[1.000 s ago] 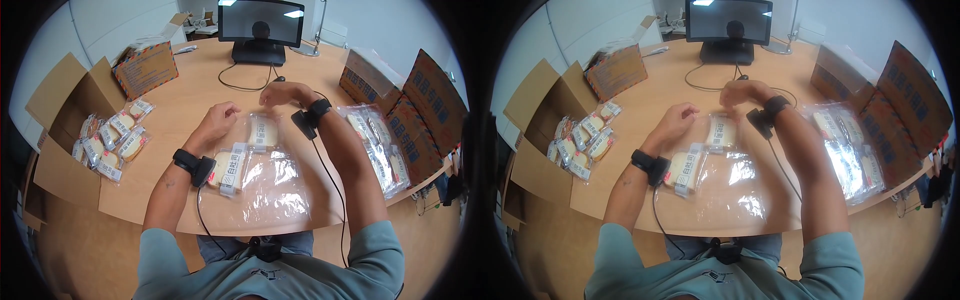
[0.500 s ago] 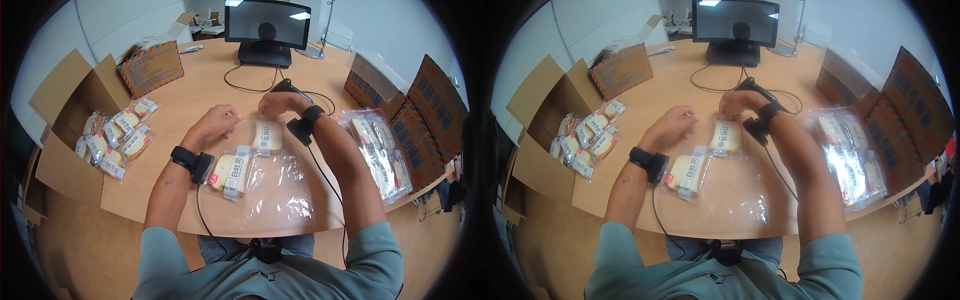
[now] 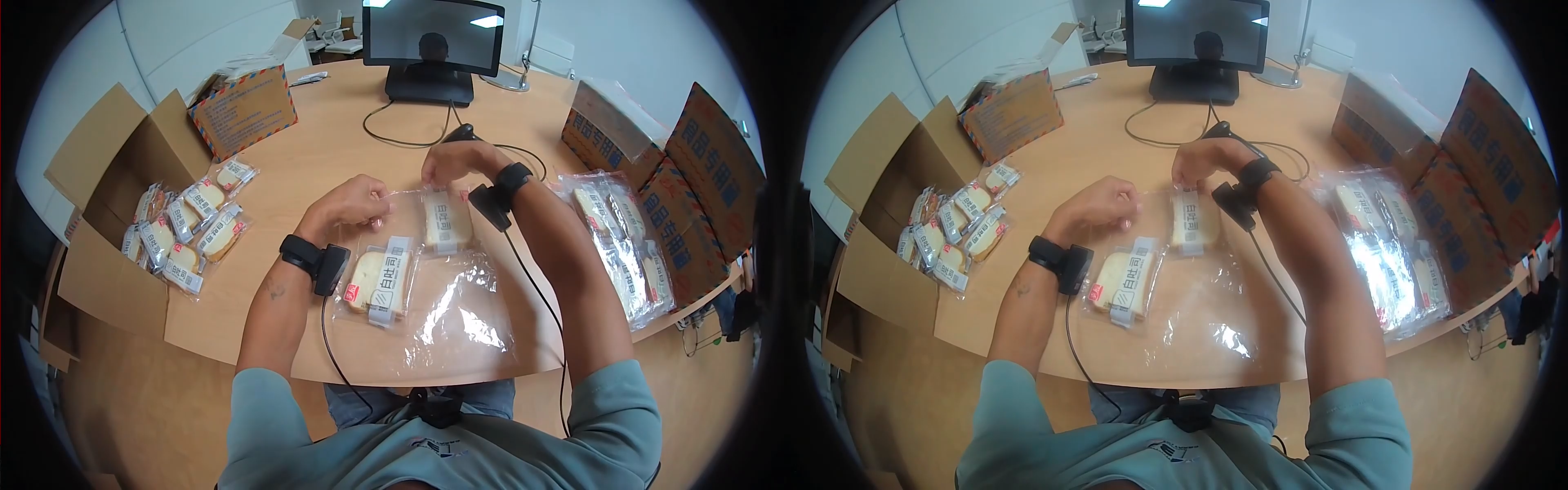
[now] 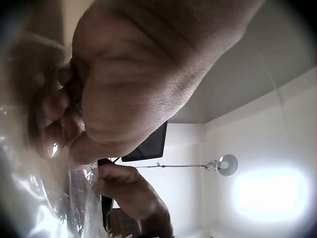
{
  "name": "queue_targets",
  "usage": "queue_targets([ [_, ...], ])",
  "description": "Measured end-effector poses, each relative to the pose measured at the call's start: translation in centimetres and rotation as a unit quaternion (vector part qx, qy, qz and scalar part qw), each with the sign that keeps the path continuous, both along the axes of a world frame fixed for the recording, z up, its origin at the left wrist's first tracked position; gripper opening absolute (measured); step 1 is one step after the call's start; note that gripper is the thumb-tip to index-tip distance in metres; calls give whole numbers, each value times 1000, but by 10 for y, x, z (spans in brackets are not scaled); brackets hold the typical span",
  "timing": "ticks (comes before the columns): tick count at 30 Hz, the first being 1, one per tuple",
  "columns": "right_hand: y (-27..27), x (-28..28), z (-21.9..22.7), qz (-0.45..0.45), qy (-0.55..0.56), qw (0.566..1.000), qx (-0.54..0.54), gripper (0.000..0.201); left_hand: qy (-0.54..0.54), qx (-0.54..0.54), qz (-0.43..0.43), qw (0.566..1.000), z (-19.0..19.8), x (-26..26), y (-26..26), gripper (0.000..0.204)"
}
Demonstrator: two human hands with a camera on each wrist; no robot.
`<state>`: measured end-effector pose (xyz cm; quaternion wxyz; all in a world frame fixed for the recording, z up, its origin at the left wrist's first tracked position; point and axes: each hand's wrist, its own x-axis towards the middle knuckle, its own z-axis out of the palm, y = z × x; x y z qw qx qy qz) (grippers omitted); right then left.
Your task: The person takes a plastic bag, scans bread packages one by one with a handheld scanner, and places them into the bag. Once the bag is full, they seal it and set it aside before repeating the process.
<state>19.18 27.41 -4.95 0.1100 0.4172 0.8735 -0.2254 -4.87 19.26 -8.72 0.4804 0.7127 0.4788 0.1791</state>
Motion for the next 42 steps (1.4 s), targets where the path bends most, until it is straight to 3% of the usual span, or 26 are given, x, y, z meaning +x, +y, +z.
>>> queue_targets([
  [3, -11, -4, 2, 37, -41, 998, -18, 40, -11, 4, 8, 1000, 1, 3, -2, 19],
  [5, -14, -6, 2, 10, 10, 1000, -13, 24, -10, 8, 13, 1000, -1, 2, -1, 19],
  [7, -13, -11, 0, 14, 33, 999, -25, 24, -17, 50, 15, 998, -4, 3, 2, 21],
  [12, -13, -18, -14, -13, 142, 989, -44, 24, -58, 30, 23, 998, -3, 2, -1, 22],
  [18, -23, -12, 5, -60, 81, 993, -53, 25, -44, 36, -5, 998, -5, -4, 2, 17],
  [21, -19, -6, 5, -19, 48, 998, -19, 25, -25, 51, -13, 998, -4, -3, 4, 17],
  [23, -29, -8, 13, 49, -57, 996, -39, 30, -30, 52, -3, 998, -4, -2, 3, 17],
  [24, -28, -6, 10, 50, -57, 996, -40, 30, -30, 55, 6, 998, -4, -1, 2, 17],
  [27, -28, 0, 2, -11, 36, 994, -105, 26, -26, 55, 17, 998, -4, -1, 1, 17],
  [29, -36, -1, 10, -104, 109, 980, -127, 34, -24, 52, 19, 998, -5, -1, 3, 17],
  [30, -40, -3, 13, -105, 109, 980, -127, 34, -28, 51, 20, 998, -9, -1, 6, 17],
  [32, -44, -7, 17, -37, 55, 996, -62, 42, -32, 51, 21, 998, -9, -1, 6, 17],
  [35, -40, -9, 9, -12, 3, 997, -79, 36, -24, 53, 35, 998, -8, -2, 6, 16],
  [38, -38, -4, 0, 29, 52, 983, -175, 29, -9, 67, 40, 997, -13, 0, 10, 16],
  [40, -21, 5, -8, 78, 63, 982, -159, 26, 10, 150, 15, 988, -21, -2, 12, 19],
  [41, -13, 7, -12, 79, 58, 986, -132, 25, 16, 167, 30, 985, -22, -5, 9, 20],
  [42, -11, 2, -8, 116, -51, 992, 0, 21, 22, 184, 46, 982, -24, -5, 7, 22],
])
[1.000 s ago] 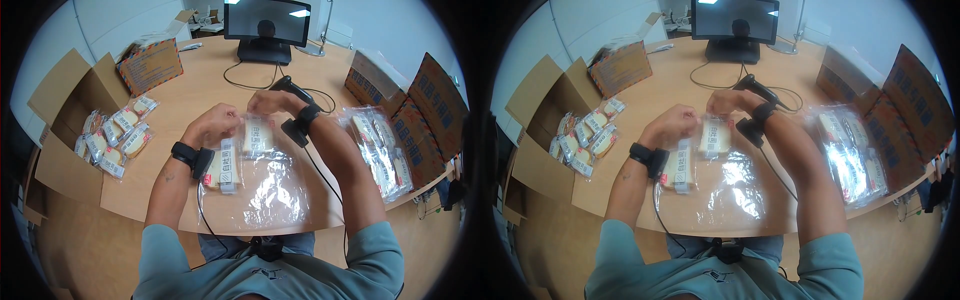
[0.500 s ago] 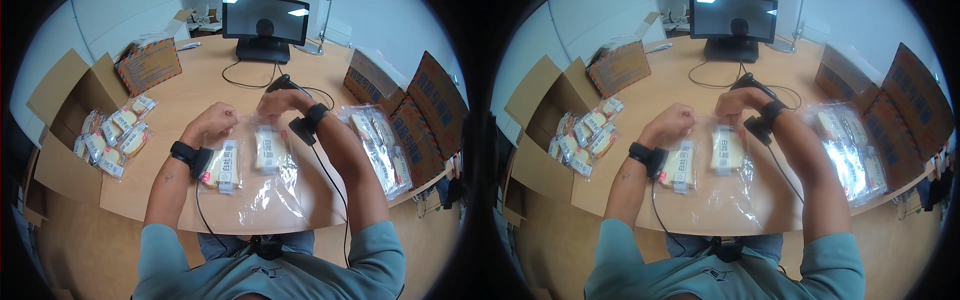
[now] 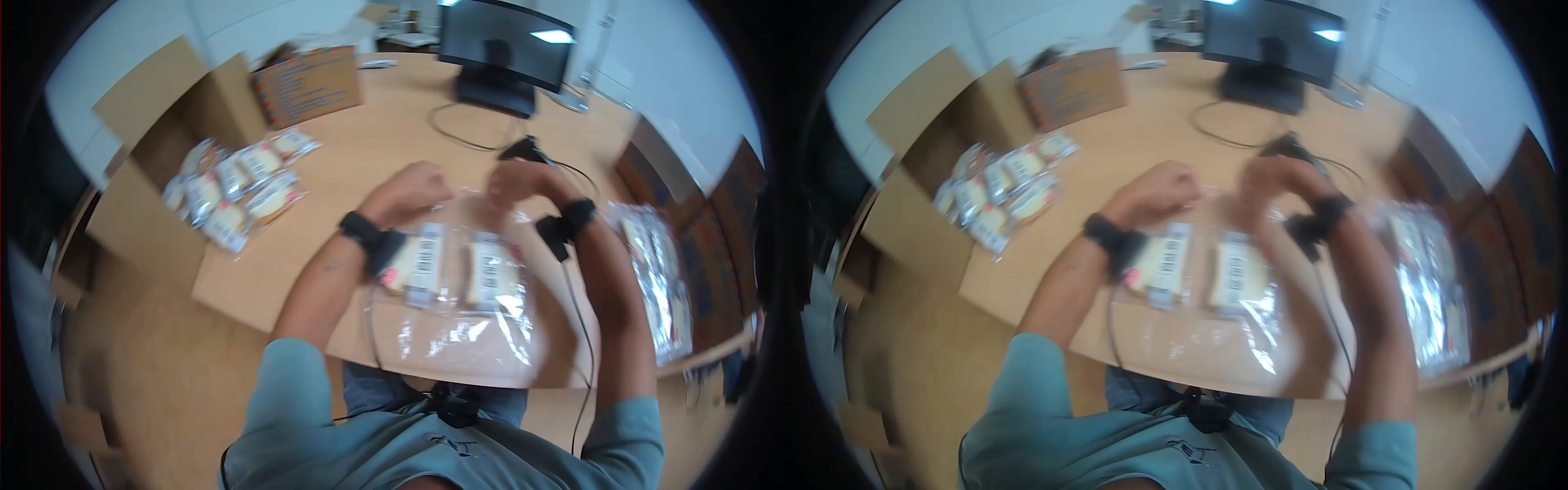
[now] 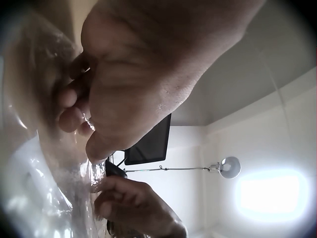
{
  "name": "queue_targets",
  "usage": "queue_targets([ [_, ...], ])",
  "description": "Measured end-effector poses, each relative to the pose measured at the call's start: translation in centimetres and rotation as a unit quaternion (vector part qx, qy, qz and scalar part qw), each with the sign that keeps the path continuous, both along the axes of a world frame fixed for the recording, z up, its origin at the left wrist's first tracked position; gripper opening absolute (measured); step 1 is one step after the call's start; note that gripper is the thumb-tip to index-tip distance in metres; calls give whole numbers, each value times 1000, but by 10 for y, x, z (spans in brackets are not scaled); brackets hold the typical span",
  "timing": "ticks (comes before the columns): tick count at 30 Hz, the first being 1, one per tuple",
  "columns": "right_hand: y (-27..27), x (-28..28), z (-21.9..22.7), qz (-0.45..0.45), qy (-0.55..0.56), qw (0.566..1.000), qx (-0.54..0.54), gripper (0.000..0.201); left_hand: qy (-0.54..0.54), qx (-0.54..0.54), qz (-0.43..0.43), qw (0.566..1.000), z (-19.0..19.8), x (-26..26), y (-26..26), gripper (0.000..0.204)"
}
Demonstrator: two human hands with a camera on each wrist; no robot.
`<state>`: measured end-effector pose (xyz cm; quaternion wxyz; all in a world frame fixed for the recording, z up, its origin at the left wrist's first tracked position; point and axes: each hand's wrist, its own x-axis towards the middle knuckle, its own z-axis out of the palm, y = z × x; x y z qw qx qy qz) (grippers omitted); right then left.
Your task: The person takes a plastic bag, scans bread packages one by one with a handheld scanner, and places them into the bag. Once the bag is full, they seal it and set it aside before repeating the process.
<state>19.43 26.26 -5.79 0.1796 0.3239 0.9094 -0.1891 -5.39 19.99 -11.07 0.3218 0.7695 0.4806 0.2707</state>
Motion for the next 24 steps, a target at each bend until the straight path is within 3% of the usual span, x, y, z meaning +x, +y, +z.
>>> queue_targets([
  [1, 6, 2, -6, 25, -45, 993, 101, 18, 2, 33, 5, 999, -1, -2, 1, 22],
  [4, -15, 17, -8, -84, 85, 984, 135, 21, 50, 74, 47, 995, -1, -9, 5, 23],
  [5, -20, 18, -13, -78, 86, 984, 132, 21, 92, 81, 64, 990, -1, -12, 5, 25],
  [7, -27, 26, -21, -56, 165, 957, 233, 25, 95, 130, 66, 985, -1, -18, 3, 26],
  [9, -27, 31, -26, -81, 156, 967, 186, 26, 98, 178, 62, 977, 2, -28, 0, 26],
  [11, -27, 36, -30, -145, 262, 927, 226, 25, 46, 203, 112, 972, 10, -49, -2, 28],
  [13, -29, 39, -30, -197, 270, 902, 273, 26, 121, 231, 176, 949, 21, -88, -6, 31],
  [15, -15, 50, -40, -274, 450, 751, 400, 16, 242, 215, 262, 909, 31, -130, -28, 35],
  [17, -4, 64, -47, -321, 416, 736, 428, 23, 349, 139, 310, 873, 40, -157, -56, 44],
  [19, 4, 68, -63, -352, 395, 683, 504, 28, 346, 1, 358, 867, 33, -186, -65, 56],
  [20, 4, 68, -65, -357, 396, 680, 504, 28, 350, 4, 355, 867, 22, -198, -63, 56],
  [22, -2, 60, -65, -390, 332, 730, 452, 33, 368, -17, 283, 886, 7, -209, -62, 67],
  [23, -6, 58, -64, -393, 333, 728, 451, 33, 371, -15, 280, 885, 7, -207, -62, 67],
  [24, -11, 56, -63, -386, 335, 725, 462, 33, 344, 45, 212, 914, 8, -206, -62, 71],
])
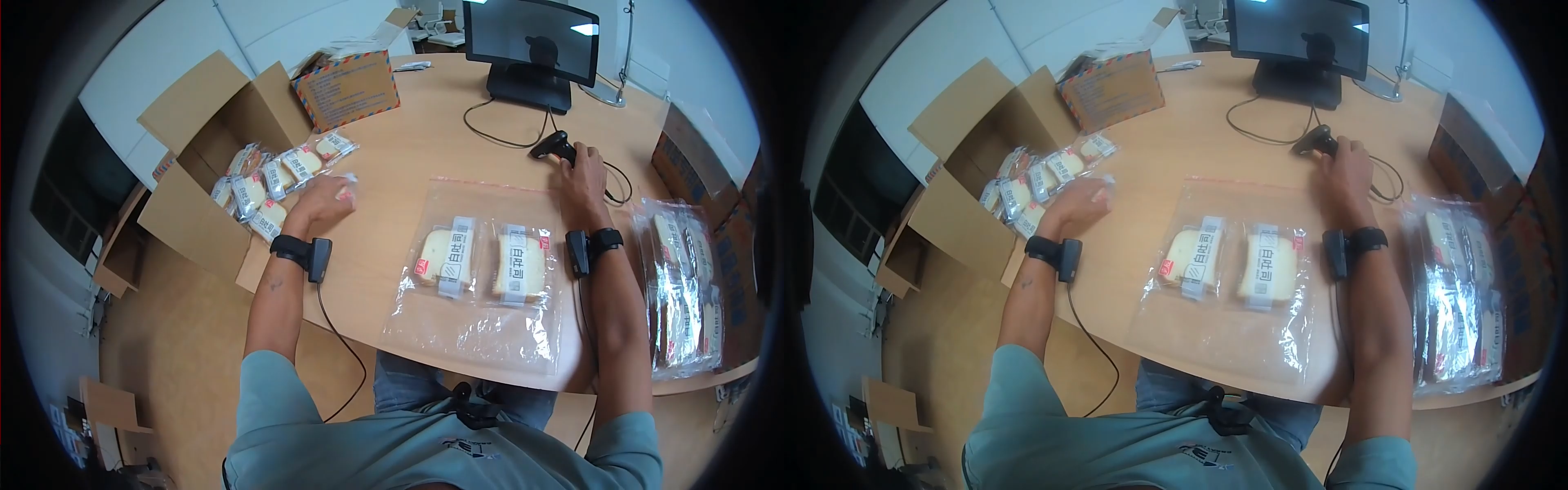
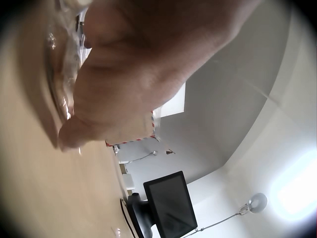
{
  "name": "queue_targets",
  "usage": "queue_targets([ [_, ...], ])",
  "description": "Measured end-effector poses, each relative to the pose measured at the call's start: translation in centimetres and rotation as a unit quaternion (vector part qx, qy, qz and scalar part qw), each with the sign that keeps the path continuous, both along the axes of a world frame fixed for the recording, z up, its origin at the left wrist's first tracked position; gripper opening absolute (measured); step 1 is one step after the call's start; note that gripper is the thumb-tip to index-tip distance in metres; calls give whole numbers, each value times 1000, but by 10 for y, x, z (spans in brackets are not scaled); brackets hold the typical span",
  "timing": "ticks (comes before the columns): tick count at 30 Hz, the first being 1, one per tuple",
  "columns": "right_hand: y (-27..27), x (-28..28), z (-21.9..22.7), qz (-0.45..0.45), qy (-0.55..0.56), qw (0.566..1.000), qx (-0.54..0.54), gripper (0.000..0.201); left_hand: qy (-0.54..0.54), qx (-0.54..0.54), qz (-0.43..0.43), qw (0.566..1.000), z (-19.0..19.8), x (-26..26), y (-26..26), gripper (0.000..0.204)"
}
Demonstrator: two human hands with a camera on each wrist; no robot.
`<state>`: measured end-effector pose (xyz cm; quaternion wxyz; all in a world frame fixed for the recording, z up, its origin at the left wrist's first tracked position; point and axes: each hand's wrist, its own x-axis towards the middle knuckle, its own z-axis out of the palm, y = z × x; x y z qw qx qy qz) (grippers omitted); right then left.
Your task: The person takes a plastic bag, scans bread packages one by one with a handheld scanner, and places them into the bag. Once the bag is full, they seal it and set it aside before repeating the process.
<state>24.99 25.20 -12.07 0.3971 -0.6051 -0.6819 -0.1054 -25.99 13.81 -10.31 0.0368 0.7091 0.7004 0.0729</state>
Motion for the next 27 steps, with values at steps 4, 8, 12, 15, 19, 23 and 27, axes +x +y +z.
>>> queue_targets([
  [4, 2, 5, -2, 11, -17, 1000, -9, 35, 0, 26, -111, 993, 9, 21, -1, 68],
  [8, 1, 3, 2, 0, -28, 998, -56, 38, 3, 11, -129, 992, 22, 35, 12, 65],
  [12, 13, 4, -9, -10, -44, 997, -60, 38, -468, -12, -65, 881, 40, 70, 30, 57],
  [15, 18, 8, -10, -3, -63, 997, -52, 33, -831, -18, -121, 543, 30, 96, 53, 51],
  [19, 13, 4, 0, -13, -9, 1000, -16, 40, -915, -122, -226, 311, 18, 150, 68, 50],
  [23, 5, -1, 10, 27, 63, 997, -48, 44, -882, -152, -160, 416, -9, 177, 87, 52],
  [27, -3, -14, 23, 78, 98, 990, -66, 50, -874, -202, -132, 422, -12, 192, 91, 50],
])
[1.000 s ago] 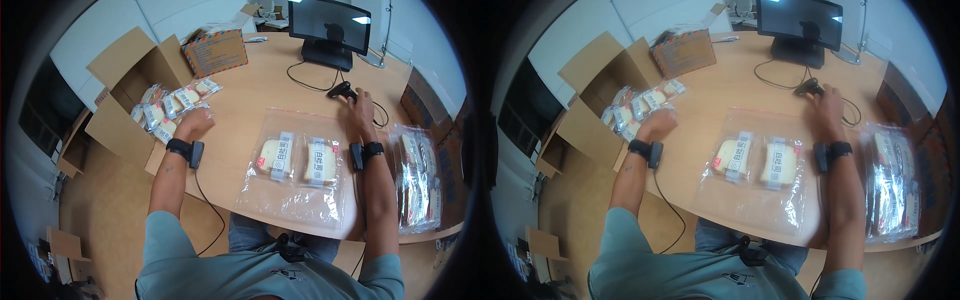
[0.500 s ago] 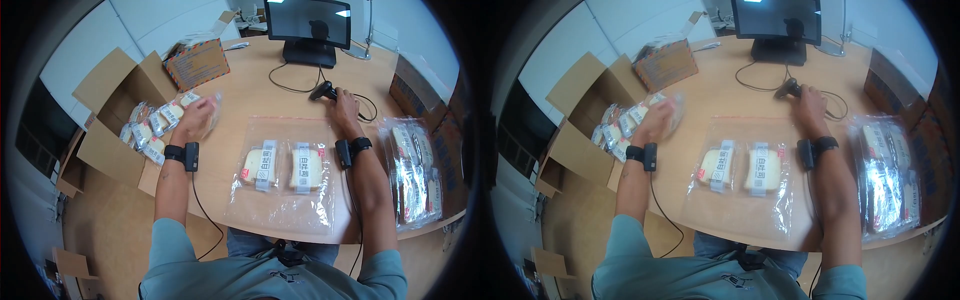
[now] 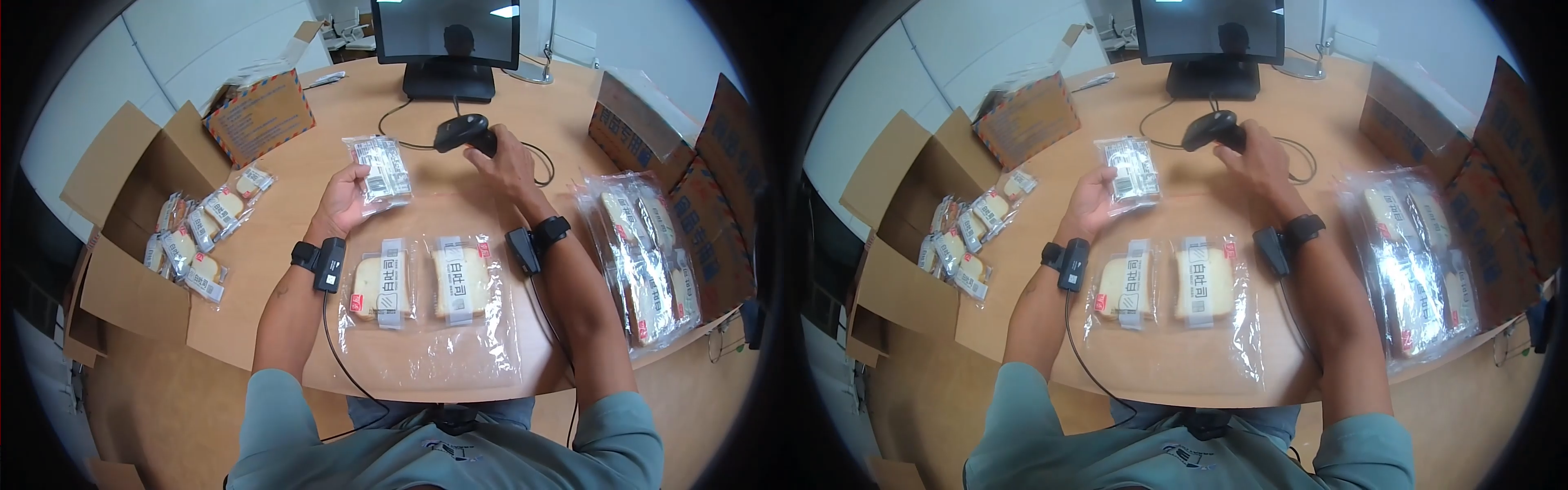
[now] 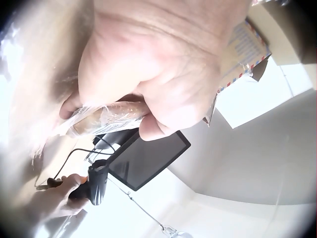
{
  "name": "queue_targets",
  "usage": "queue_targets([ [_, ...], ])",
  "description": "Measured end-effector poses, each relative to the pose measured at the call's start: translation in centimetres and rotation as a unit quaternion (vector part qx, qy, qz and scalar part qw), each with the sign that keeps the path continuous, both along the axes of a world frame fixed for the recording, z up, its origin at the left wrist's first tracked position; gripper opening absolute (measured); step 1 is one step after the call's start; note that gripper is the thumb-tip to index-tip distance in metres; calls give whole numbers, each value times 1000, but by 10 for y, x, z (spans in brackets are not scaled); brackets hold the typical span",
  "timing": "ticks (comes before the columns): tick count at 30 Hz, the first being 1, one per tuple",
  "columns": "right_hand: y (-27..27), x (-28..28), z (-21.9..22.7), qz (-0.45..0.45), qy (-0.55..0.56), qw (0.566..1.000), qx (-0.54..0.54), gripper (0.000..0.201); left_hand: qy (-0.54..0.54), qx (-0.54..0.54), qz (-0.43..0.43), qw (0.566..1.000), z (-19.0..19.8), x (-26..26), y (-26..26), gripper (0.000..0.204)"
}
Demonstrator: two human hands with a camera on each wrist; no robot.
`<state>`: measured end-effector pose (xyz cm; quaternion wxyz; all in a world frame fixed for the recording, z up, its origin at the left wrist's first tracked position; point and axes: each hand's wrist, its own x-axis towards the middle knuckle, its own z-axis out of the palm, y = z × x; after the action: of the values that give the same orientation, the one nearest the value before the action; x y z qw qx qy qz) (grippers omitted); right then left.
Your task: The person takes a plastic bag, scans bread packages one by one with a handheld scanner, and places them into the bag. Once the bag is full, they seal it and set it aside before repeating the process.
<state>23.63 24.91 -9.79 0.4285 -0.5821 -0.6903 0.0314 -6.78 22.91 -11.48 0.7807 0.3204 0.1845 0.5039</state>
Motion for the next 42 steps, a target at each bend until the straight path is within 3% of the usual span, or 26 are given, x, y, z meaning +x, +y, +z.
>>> queue_targets([
  [4, -9, -16, 16, 105, 3, 994, 11, 49, -79, 5, -72, 994, -1, 4, 10, 46],
  [8, -20, -30, 22, 151, -51, 987, 4, 48, -53, 14, -70, 996, 6, 9, 5, 45],
  [12, -19, -39, 11, 132, -115, 985, 16, 51, -48, 12, -70, 996, 8, 12, 3, 45],
  [23, -25, -37, 17, 144, -96, 985, -4, 49, -73, 24, -93, 993, 11, 15, -1, 47],
  [29, -5, -17, 6, 126, -56, 990, -5, 44, -44, 40, -52, 997, 12, 6, -1, 48],
  [31, 6, -2, 0, 109, -56, 992, -24, 43, -80, 14, -9, 997, 13, 2, 0, 47],
  [38, 19, 20, -20, 53, -89, 994, -36, 37, -100, 36, -5, 994, 10, -2, 5, 49],
  [42, 18, 20, -20, 29, -94, 994, -46, 37, -41, 48, 21, 998, 11, -3, 0, 50],
])
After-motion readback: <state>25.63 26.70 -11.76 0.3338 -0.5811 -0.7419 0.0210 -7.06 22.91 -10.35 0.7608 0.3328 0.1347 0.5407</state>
